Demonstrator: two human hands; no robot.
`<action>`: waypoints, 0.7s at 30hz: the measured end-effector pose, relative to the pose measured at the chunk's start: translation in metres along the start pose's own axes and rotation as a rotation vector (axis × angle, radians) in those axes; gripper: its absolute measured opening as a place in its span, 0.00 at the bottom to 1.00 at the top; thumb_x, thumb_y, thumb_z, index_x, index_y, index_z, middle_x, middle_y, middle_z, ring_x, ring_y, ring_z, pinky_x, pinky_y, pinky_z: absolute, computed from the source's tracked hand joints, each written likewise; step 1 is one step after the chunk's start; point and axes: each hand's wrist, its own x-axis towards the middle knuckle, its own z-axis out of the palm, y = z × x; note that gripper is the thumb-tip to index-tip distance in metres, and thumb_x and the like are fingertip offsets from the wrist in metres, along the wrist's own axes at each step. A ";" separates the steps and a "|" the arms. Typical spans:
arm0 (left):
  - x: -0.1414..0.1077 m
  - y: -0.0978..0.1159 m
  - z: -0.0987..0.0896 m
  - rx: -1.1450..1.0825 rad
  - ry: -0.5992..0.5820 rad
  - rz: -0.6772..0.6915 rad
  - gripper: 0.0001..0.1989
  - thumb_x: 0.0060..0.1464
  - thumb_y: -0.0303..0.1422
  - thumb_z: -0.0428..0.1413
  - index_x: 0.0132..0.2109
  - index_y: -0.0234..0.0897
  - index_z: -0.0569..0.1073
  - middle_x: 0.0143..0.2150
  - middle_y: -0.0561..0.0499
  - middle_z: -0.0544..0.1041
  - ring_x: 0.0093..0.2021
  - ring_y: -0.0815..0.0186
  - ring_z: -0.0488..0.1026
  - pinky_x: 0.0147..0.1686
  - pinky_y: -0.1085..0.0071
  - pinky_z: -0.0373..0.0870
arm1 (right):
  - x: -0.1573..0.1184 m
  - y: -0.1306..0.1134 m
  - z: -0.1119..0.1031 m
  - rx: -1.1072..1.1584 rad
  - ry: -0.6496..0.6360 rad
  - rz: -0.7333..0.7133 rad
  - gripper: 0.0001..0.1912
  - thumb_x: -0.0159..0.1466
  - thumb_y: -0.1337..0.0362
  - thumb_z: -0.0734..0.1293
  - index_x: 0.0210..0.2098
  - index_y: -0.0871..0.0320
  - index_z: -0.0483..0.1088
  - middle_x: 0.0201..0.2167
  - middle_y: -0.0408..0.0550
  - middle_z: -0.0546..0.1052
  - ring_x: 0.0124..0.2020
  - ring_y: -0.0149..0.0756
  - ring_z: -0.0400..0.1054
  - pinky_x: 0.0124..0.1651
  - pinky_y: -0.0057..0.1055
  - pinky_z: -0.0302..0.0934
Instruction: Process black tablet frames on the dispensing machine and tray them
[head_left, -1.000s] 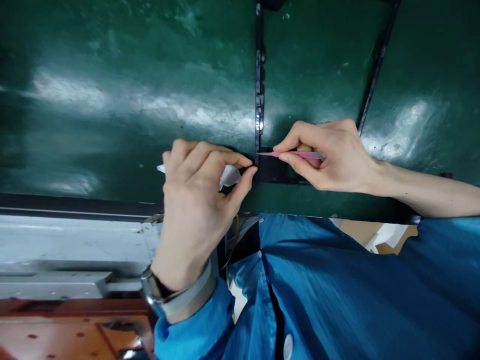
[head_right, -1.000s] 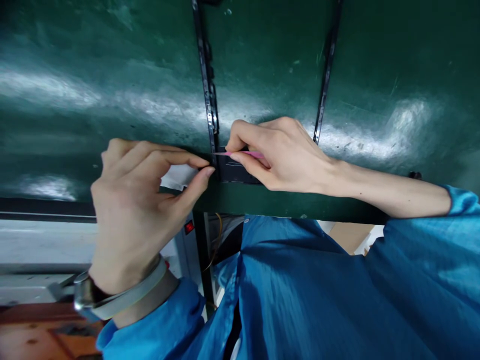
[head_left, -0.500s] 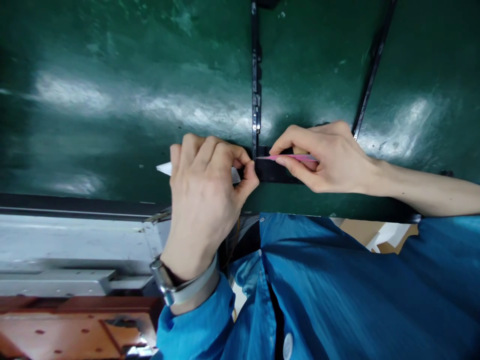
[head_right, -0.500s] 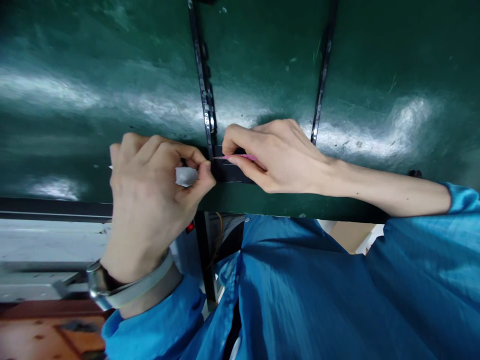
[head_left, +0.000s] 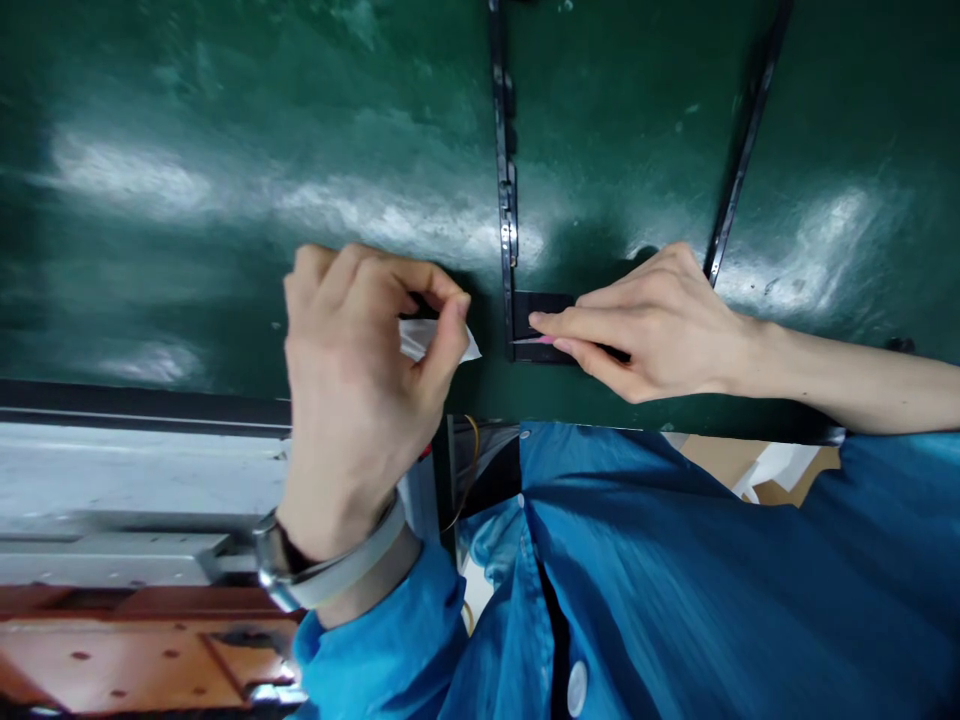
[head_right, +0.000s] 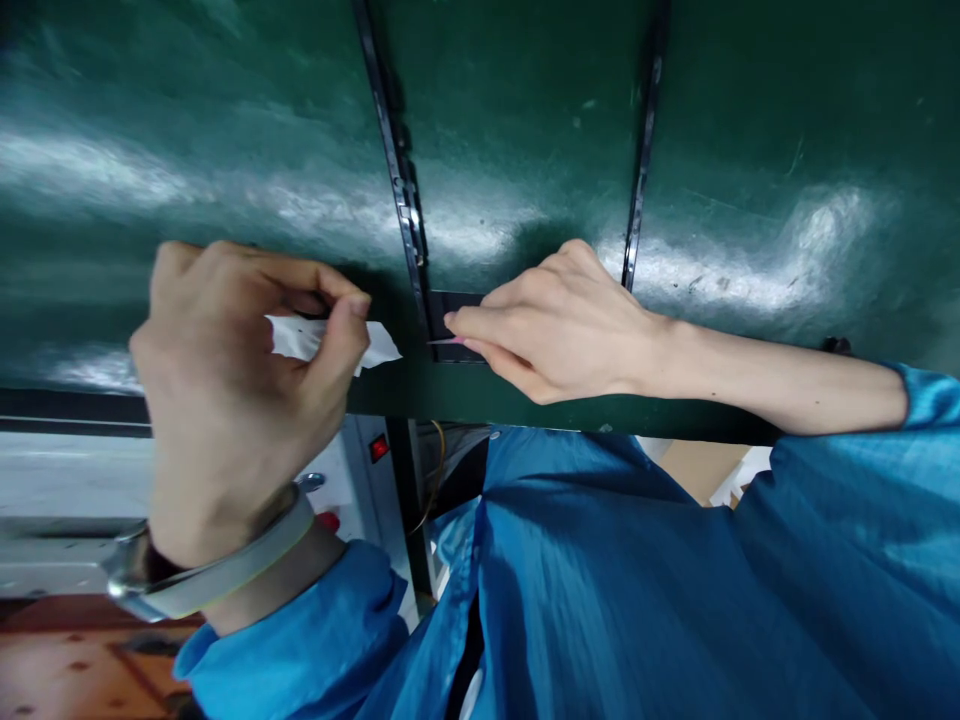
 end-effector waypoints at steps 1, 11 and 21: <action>-0.002 -0.001 -0.001 0.006 -0.001 0.007 0.05 0.73 0.34 0.58 0.44 0.40 0.73 0.43 0.49 0.81 0.47 0.53 0.76 0.49 0.55 0.70 | 0.000 0.000 0.000 -0.009 -0.003 -0.001 0.22 0.83 0.60 0.54 0.52 0.56 0.80 0.32 0.43 0.77 0.29 0.32 0.66 0.40 0.37 0.51; -0.004 0.022 -0.004 0.015 -0.169 -0.116 0.07 0.75 0.40 0.56 0.47 0.48 0.78 0.49 0.49 0.84 0.55 0.45 0.77 0.59 0.43 0.70 | 0.000 0.000 0.000 0.004 0.020 -0.001 0.25 0.84 0.58 0.52 0.50 0.57 0.80 0.35 0.45 0.81 0.30 0.33 0.65 0.38 0.37 0.41; 0.013 0.040 -0.010 0.095 -0.320 -0.151 0.11 0.75 0.38 0.51 0.44 0.45 0.77 0.45 0.43 0.81 0.60 0.38 0.75 0.63 0.37 0.68 | 0.000 0.001 -0.002 0.011 0.083 -0.028 0.22 0.82 0.60 0.56 0.47 0.58 0.81 0.31 0.42 0.81 0.27 0.30 0.63 0.34 0.38 0.37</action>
